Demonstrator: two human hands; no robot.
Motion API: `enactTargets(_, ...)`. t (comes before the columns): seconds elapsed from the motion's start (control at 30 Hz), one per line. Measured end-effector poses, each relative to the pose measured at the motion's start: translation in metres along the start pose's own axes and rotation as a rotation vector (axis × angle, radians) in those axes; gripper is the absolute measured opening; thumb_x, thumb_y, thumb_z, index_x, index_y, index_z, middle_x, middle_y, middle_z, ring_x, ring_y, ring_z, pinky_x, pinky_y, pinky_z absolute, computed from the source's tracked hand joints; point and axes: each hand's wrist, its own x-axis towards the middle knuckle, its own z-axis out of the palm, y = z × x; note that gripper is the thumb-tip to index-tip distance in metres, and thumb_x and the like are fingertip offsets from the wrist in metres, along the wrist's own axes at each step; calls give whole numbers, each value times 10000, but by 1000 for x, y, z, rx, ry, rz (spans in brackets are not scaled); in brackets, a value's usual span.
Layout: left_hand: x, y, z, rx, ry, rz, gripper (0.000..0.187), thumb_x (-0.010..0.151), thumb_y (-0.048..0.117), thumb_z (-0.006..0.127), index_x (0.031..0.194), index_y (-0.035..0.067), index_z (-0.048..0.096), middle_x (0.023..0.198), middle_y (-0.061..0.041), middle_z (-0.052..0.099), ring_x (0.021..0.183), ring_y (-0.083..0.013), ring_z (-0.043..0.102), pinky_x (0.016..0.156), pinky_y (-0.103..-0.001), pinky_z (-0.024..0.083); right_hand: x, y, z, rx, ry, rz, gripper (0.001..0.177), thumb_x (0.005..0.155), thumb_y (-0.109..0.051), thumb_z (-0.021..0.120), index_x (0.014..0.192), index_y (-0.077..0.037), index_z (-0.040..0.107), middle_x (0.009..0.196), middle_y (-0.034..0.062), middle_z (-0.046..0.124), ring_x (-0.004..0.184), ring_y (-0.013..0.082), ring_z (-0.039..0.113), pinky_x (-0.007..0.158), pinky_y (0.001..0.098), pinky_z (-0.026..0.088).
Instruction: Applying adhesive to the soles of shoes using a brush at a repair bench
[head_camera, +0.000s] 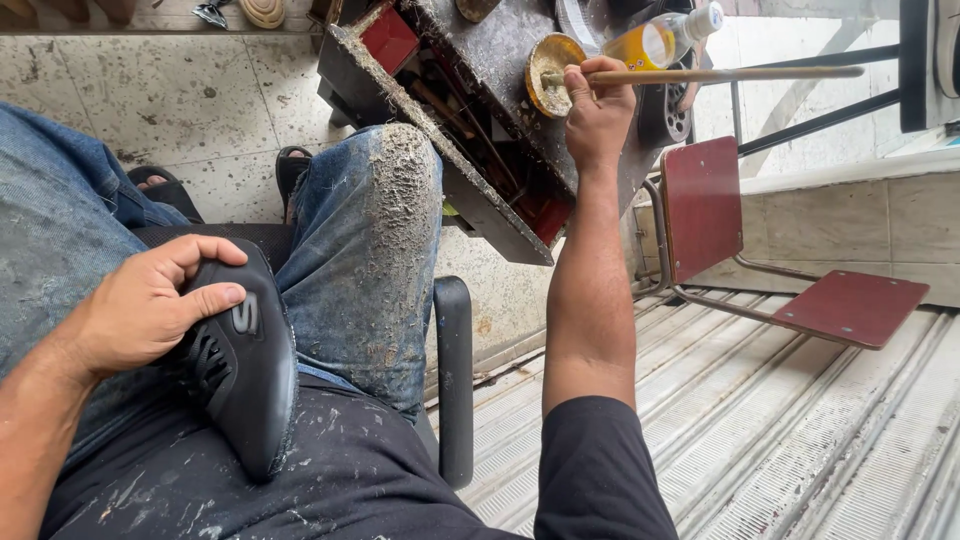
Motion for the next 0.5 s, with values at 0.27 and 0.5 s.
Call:
enactTargets(0.27, 13, -29, -1, -84, 30, 181, 324, 901, 102, 765, 1221, 125, 721, 778, -28, 605, 707, -122, 520, 709, -269, 447, 8, -8, -4, -179, -97, 115, 193, 1003, -14, 660, 1015, -154, 528, 962, 61, 584, 795, 169, 666, 664, 261, 614)
enactTargets(0.5, 10, -25, -2, 104, 66, 168, 370, 857, 241, 806, 1222, 212, 749, 711, 2, 579, 643, -132, 478, 648, -290, 419, 11, -9, 13, -495, 129, 204, 115, 968, -223, 636, 959, -208, 523, 788, -17, 663, 707, 146, 713, 666, 331, 611)
